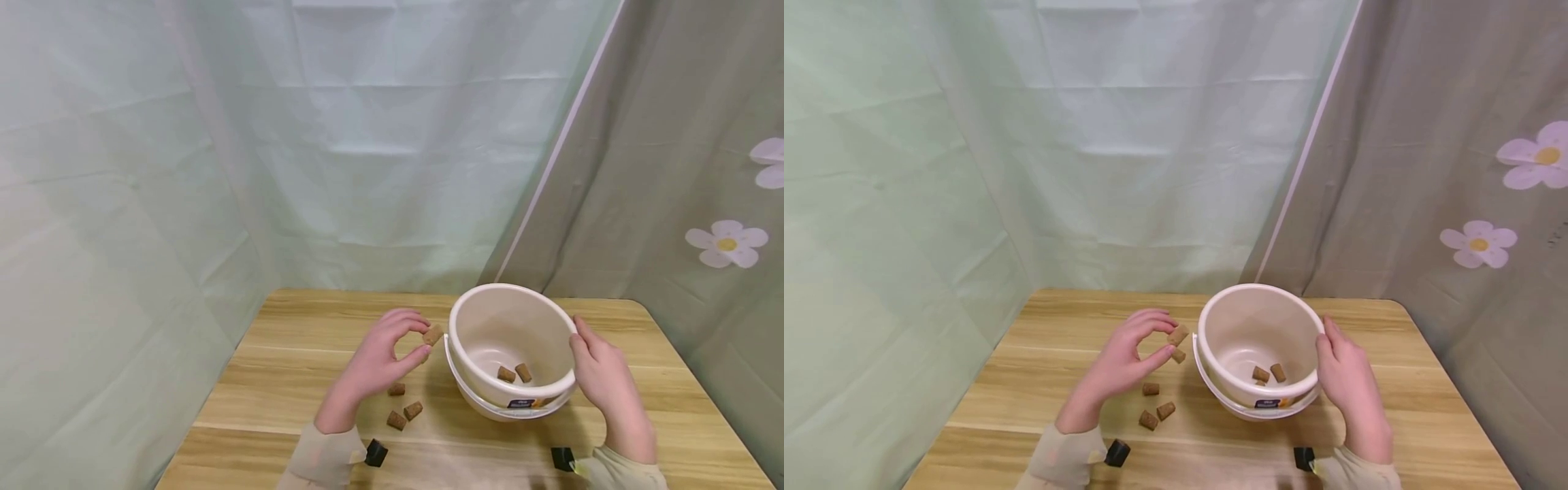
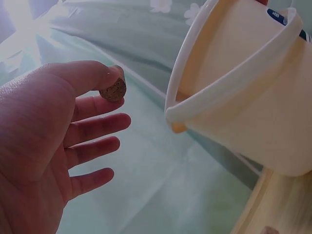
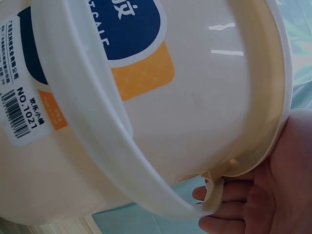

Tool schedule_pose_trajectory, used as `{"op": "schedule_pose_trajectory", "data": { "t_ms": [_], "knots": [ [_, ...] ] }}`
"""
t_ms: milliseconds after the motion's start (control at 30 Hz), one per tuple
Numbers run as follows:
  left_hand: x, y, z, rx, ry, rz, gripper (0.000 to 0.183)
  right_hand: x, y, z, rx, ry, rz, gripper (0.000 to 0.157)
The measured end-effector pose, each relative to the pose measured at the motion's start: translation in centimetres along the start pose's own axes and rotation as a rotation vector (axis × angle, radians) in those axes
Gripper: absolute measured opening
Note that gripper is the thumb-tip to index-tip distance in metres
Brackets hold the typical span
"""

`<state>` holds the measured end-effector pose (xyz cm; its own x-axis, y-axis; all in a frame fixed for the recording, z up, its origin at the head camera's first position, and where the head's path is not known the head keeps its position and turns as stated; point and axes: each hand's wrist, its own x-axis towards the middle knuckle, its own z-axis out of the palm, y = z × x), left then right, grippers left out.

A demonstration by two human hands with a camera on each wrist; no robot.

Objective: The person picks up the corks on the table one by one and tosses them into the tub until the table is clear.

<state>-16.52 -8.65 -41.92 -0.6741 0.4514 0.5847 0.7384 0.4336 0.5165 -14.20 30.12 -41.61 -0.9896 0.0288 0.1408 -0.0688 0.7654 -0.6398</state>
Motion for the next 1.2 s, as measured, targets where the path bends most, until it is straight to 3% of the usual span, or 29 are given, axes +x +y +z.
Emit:
{"op": "schedule_pose_trajectory", "data": {
  "t_ms": [567,1200],
  "knots": [
    [1.6,1.4,1.6,0.002,-0.007,0.063,0.021,-0.1,0.0,0.1,0.017,0.012,-0.011,0.063],
    [3.5,2.5,2.9,0.046,-0.023,0.085,0.022,0.0,0.0,0.1,0.011,0.008,-0.005,0.063]
  ]
}}
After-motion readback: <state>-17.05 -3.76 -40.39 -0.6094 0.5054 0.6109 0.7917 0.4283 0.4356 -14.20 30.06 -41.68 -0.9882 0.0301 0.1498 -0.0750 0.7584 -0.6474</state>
